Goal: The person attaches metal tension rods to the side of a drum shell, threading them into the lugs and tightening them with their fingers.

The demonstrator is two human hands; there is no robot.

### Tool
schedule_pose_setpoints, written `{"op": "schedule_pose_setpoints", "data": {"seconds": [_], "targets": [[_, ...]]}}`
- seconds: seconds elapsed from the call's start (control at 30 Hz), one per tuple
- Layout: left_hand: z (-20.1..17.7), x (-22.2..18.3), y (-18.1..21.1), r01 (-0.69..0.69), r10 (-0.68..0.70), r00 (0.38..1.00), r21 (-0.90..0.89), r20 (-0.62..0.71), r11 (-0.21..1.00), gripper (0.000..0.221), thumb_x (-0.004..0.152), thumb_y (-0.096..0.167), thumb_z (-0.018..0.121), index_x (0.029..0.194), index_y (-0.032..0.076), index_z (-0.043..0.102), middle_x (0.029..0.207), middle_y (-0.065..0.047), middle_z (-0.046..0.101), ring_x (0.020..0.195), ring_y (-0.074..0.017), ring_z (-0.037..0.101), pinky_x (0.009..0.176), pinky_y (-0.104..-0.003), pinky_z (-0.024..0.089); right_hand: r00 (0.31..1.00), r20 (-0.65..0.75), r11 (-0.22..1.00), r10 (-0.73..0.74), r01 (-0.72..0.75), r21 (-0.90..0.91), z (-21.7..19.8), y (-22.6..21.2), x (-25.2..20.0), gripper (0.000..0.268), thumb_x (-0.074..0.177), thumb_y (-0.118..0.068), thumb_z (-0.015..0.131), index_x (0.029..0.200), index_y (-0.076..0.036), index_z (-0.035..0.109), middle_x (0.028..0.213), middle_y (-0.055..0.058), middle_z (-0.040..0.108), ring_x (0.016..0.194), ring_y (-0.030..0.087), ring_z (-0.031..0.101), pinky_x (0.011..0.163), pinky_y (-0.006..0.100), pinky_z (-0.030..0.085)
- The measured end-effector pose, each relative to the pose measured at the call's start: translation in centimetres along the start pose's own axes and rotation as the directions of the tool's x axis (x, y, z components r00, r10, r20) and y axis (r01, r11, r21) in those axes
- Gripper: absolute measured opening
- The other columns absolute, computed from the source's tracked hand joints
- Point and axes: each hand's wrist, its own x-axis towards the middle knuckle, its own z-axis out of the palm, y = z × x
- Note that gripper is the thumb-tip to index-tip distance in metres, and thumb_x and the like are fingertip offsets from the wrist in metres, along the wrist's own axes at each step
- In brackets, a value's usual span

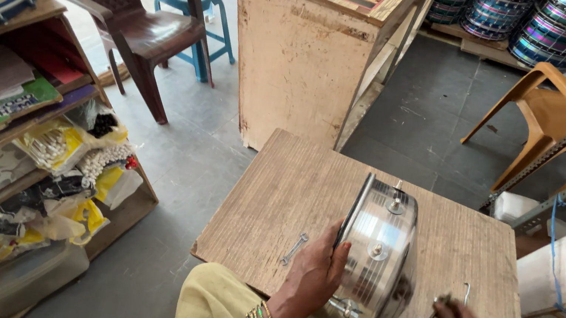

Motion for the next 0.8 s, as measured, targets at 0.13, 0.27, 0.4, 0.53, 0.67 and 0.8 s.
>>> {"op": "schedule_pose_setpoints", "data": {"seconds": [0.13, 0.27, 0.4, 0.53, 0.67, 0.8], "targets": [[0.2, 0.1, -0.5, -0.052, 0.053, 0.998, 0.041, -0.018, 0.998, 0.043, 0.103, 0.019, 0.054, 0.144, 0.006, 0.051, 0.076, -0.020, 0.065, 0.064, -0.0365, 0.065, 0.057, -0.046, 0.050, 0.964, -0.091, 0.966, -0.249, 0.254, 0.044, -7.3, -10.1, -2.5, 0.061, 0.087, -0.028, 0.077, 0.142, -0.007, 0.062, 0.085, 0.015, 0.078, 0.072, 0.018, 0.073, 0.067, 0.036, 0.056], [0.4, 0.1, -1.0, -0.050, 0.050, 0.998, 0.018, -0.027, 0.999, 0.043, 0.104, 0.020, 0.055, 0.143, 0.005, 0.050, 0.081, -0.022, 0.067, 0.071, -0.0395, 0.067, 0.060, -0.047, 0.052, 0.846, -0.099, 0.834, -0.524, 0.534, 0.142, -12.1, -20.2, -7.1, 0.055, 0.092, -0.012, 0.075, 0.145, -0.005, 0.059, 0.083, 0.010, 0.073, 0.072, 0.009, 0.065, 0.066, 0.029, 0.054], [0.1, 0.0, -0.6, 0.026, -0.026, 1.000, -0.009, 0.009, 1.000, 0.044, 0.102, 0.021, 0.055, 0.142, 0.004, 0.050, 0.078, -0.022, 0.067, 0.070, -0.0388, 0.068, 0.062, -0.047, 0.053, 0.713, 0.016, 0.678, -0.701, 0.660, 0.324, -13.6, -27.3, -10.4, 0.051, 0.093, -0.008, 0.071, 0.142, -0.010, 0.057, 0.084, 0.004, 0.070, 0.074, 0.006, 0.066, 0.065, 0.025, 0.057], [-0.2, 0.1, -0.3, -0.014, 0.014, 1.000, -0.001, 0.000, 1.000, 0.044, 0.102, 0.020, 0.055, 0.142, 0.002, 0.050, 0.081, -0.022, 0.067, 0.072, -0.0396, 0.068, 0.063, -0.048, 0.053, 0.727, 0.171, 0.746, -0.665, 0.653, 0.127, -11.8, -32.1, -11.6, 0.048, 0.091, -0.013, 0.071, 0.136, -0.019, 0.056, 0.085, 0.002, 0.076, 0.066, 0.009, 0.070, 0.053, 0.028, 0.058], [-0.3, 0.1, -0.1, -0.030, 0.030, 0.999, 0.003, -0.012, 1.000, 0.045, 0.102, 0.020, 0.056, 0.143, 0.002, 0.049, 0.082, -0.023, 0.067, 0.074, -0.0409, 0.068, 0.064, -0.049, 0.052, 0.648, 0.246, 0.670, -0.721, 0.742, 0.008, -10.6, -34.4, -12.5, 0.044, 0.090, -0.016, 0.072, 0.132, -0.019, 0.058, 0.084, 0.004, 0.078, 0.064, 0.017, 0.072, 0.056, 0.033, 0.056], [-0.4, 0.1, 0.0, 0.032, -0.031, 0.999, -0.015, 0.023, 0.999, 0.046, 0.102, 0.021, 0.055, 0.145, 0.005, 0.048, 0.084, -0.023, 0.069, 0.076, -0.0421, 0.068, 0.065, -0.050, 0.052, 0.590, 0.302, 0.607, -0.749, 0.793, -0.044, -10.2, -35.0, -12.3, 0.043, 0.088, -0.019, 0.072, 0.130, -0.018, 0.060, 0.085, 0.010, 0.076, 0.075, 0.023, 0.076, 0.064, 0.037, 0.058]]}}
